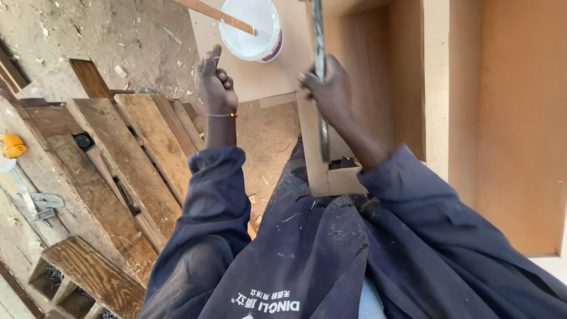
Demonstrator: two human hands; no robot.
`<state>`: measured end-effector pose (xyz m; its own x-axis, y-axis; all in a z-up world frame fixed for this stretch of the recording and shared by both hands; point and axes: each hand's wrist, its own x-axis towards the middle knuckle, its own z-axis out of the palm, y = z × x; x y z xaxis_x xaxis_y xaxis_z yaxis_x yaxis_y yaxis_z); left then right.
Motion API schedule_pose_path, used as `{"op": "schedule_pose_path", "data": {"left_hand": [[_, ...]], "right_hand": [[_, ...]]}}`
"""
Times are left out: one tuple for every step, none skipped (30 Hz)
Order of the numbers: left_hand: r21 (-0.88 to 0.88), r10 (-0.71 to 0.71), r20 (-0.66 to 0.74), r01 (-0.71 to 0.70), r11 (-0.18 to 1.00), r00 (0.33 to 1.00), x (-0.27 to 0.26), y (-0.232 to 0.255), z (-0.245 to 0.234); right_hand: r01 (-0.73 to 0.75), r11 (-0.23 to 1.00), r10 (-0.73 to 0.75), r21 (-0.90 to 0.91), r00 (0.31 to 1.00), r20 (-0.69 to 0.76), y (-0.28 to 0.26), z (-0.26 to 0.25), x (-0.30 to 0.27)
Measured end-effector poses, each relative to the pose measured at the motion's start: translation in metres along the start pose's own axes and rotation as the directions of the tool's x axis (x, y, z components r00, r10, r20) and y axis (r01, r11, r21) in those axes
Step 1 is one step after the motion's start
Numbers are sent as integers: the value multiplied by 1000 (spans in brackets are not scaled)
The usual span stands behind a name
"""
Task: Hammering nails into a wooden cabinet frame and then measuring and marking the wood with a tape measure and pencil.
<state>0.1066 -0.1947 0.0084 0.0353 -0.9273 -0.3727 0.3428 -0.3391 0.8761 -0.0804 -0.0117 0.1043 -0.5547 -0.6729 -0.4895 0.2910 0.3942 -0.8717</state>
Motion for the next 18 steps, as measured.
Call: {"op": "schedule_pose_path", "data": {"left_hand": [[-20,-42,61,44,999,997,8,4,3],[-36,-89,130,94,995,988,16,5,11],[-34,-91,142,97,995,986,22,3,10],[-16,-100,122,102,995,988,26,-2,11],[2,-108,101,108,994,989,31,-6,13],[3,-113,115,113,994,987,25,-2,18],[6,-112,110,112,994,988,20,2,22],[8,-113,101,113,994,988,15,5,25],[7,-118,111,118,993,987,11,6,32],[-5,-113,182,116,993,977,6,6,36],[-18,-106,252,114,993,962,2,6,40],[-20,-113,248,121,992,962,-8,8,56],[-9,-129,280,137,991,951,-17,9,72],[0,-146,312,153,988,939,-26,10,89],[-6,-153,310,163,987,938,-36,7,102],[2,-164,426,180,984,890,-45,6,117],[11,-171,535,196,981,827,-54,5,132],[6,-176,540,205,979,823,-59,0,143]], "right_hand": [[28,999,-29,-22,999,-30,-7,14,14],[56,997,-59,-45,996,-70,-13,26,30],[59,997,-63,-41,995,-81,-12,38,45],[100,986,-115,-135,987,-114,-10,47,60],[134,964,-169,-229,975,-141,-8,56,76],[134,964,-172,-229,973,-155,-14,56,76],[77,969,-119,-236,978,-169,-20,57,76],[18,970,-63,-244,982,-180,-25,57,76],[17,970,-65,-244,980,-191,-26,51,75],[55,978,-99,-202,972,-215,-27,44,74],[94,982,-132,-161,962,-240,-27,39,72],[89,982,-128,-168,962,-240,-36,24,69],[81,979,-129,-188,957,-259,-45,10,65],[73,975,-132,-211,951,-279,-55,-6,63],[68,973,-131,-221,951,-281,-54,-21,69],[150,974,-205,-172,907,-369,-55,-37,75],[238,962,-271,-131,848,-455,-57,-53,82],[236,962,-274,-140,844,-462,-52,-72,96]]}}
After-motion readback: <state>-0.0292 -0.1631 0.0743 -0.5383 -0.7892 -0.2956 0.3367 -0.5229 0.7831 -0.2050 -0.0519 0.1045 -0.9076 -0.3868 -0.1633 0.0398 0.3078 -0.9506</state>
